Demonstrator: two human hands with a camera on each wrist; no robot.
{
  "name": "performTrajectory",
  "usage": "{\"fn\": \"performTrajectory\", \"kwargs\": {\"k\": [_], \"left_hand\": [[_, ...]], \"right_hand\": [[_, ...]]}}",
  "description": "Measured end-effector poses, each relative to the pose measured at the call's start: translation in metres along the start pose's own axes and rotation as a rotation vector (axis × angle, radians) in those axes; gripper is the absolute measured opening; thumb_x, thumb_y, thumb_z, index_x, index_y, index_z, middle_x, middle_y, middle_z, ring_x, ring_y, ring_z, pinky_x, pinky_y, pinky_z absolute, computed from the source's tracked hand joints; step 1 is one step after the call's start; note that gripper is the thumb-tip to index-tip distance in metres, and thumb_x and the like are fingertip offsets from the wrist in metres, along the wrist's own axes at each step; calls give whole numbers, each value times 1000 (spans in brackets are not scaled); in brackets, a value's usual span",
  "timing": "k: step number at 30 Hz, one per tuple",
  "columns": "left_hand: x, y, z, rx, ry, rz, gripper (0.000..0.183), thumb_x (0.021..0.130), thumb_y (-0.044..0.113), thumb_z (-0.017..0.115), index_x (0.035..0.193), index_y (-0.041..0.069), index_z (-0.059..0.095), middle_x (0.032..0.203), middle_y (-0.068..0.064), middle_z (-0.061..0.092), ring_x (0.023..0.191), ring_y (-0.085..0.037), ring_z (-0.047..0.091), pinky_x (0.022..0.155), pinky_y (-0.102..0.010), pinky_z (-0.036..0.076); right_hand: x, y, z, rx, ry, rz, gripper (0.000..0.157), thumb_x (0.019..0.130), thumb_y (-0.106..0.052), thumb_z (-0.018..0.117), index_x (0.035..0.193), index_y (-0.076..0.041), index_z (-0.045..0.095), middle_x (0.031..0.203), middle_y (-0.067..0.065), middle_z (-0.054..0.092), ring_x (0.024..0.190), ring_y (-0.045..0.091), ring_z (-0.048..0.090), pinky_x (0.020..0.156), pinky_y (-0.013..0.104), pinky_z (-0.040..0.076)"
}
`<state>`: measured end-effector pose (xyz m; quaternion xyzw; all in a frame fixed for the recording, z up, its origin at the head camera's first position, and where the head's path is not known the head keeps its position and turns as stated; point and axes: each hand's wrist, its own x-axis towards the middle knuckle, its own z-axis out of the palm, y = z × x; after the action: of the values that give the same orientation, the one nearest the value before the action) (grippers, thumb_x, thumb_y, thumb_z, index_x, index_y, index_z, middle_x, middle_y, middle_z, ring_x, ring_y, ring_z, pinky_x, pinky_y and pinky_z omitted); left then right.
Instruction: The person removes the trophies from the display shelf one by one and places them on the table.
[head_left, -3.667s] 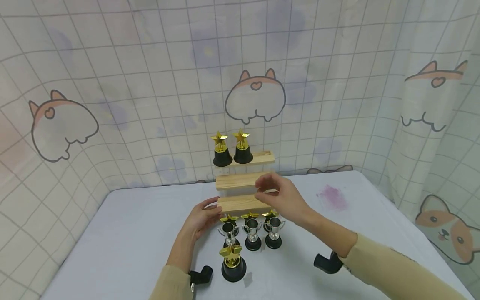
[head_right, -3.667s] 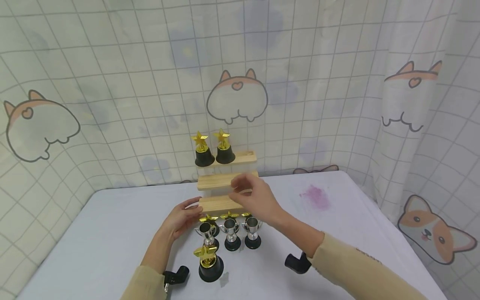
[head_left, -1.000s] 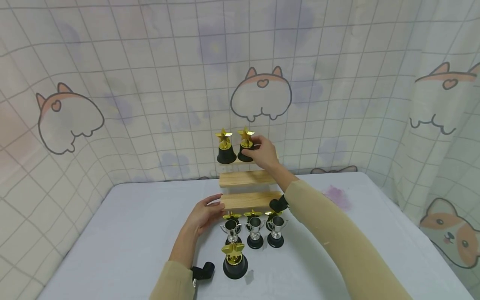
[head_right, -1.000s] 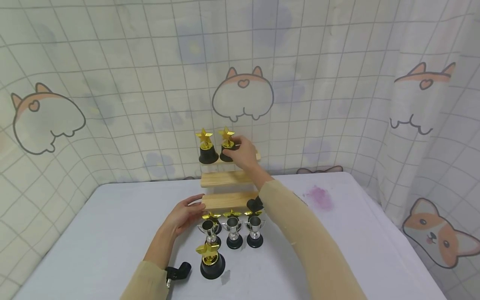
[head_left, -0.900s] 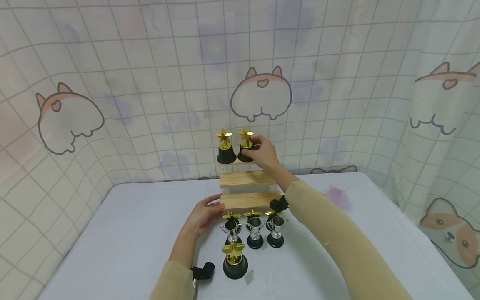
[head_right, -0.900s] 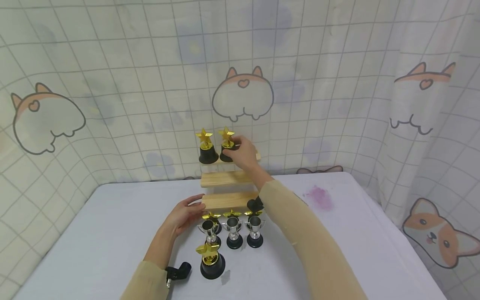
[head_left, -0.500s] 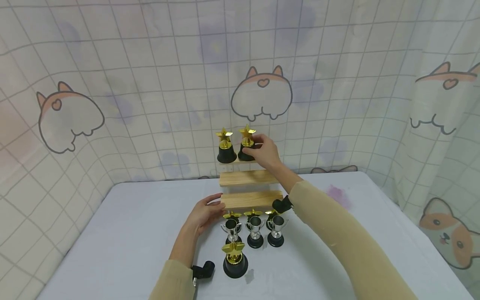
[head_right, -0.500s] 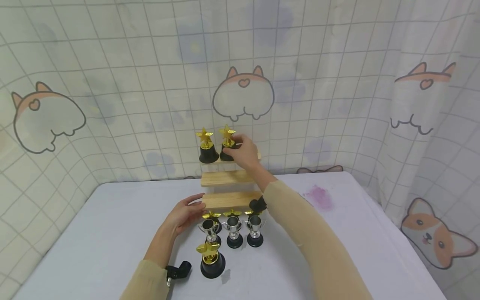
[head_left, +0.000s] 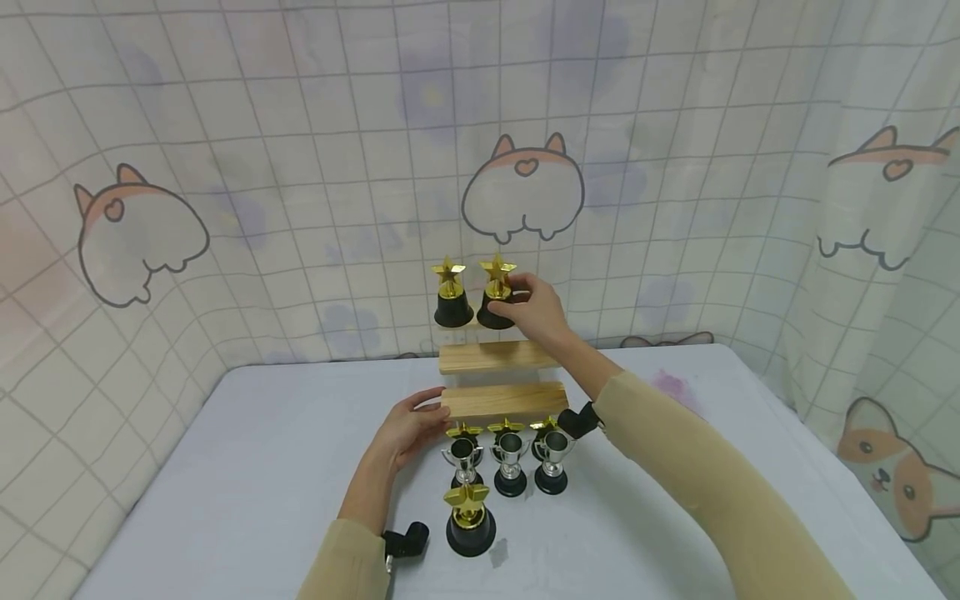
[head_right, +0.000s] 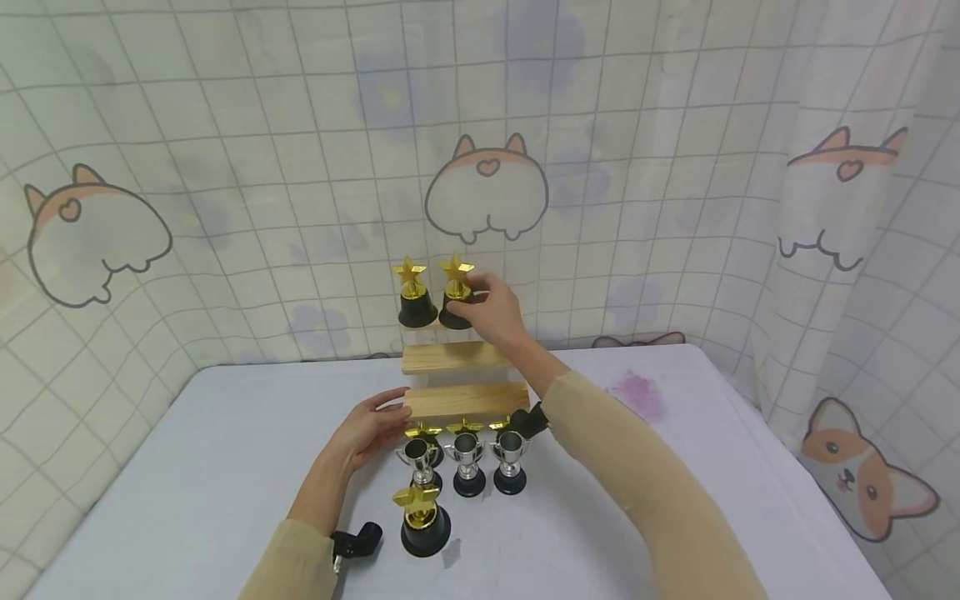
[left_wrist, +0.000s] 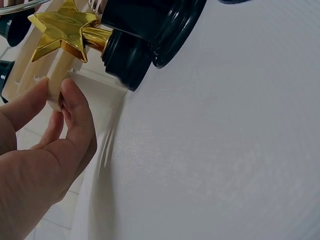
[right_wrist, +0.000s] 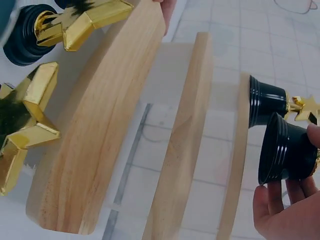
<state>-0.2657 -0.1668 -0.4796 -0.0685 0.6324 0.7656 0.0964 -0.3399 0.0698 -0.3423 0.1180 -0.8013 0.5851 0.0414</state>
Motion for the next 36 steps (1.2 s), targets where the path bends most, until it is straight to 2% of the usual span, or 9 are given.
{"fn": "performTrajectory", "kwargs": {"k": [11,17,28,36], "left_hand": [[0,0,0,-3,0,-3,54,97,-3,67,147,-4,48,129,-26,58,91,-21,69,84,-31,61],[-1,1,0,-3,-3,-1,54,97,-3,67,147,-4,48,129,-26,59,92,-21,69,83,-31,61],[-1,1,1,4,13,-5,53,97,-3,68,147,-4,49,128,-25,60,90,-20,69,82,-30,61],[-1,1,2,3,14,-7,53,97,-3,68,147,-3,49,128,-25,60,91,-19,69,81,-29,61]], "right_hand": [[-19,-5,-5,9,-38,-19,60,91,-19,81,142,-4,53,139,11,56,124,28,55,98,43,54],[-33,-8,-8,1,-58,-31,56,90,-19,82,137,-4,56,135,11,58,123,28,56,96,43,55],[-69,-14,-16,-18,-117,-76,56,90,-22,83,135,-4,57,132,13,58,121,32,57,94,45,56],[-92,-11,-19,8,-164,-47,60,90,-21,82,139,-1,54,134,17,58,120,37,59,95,44,57]]}}
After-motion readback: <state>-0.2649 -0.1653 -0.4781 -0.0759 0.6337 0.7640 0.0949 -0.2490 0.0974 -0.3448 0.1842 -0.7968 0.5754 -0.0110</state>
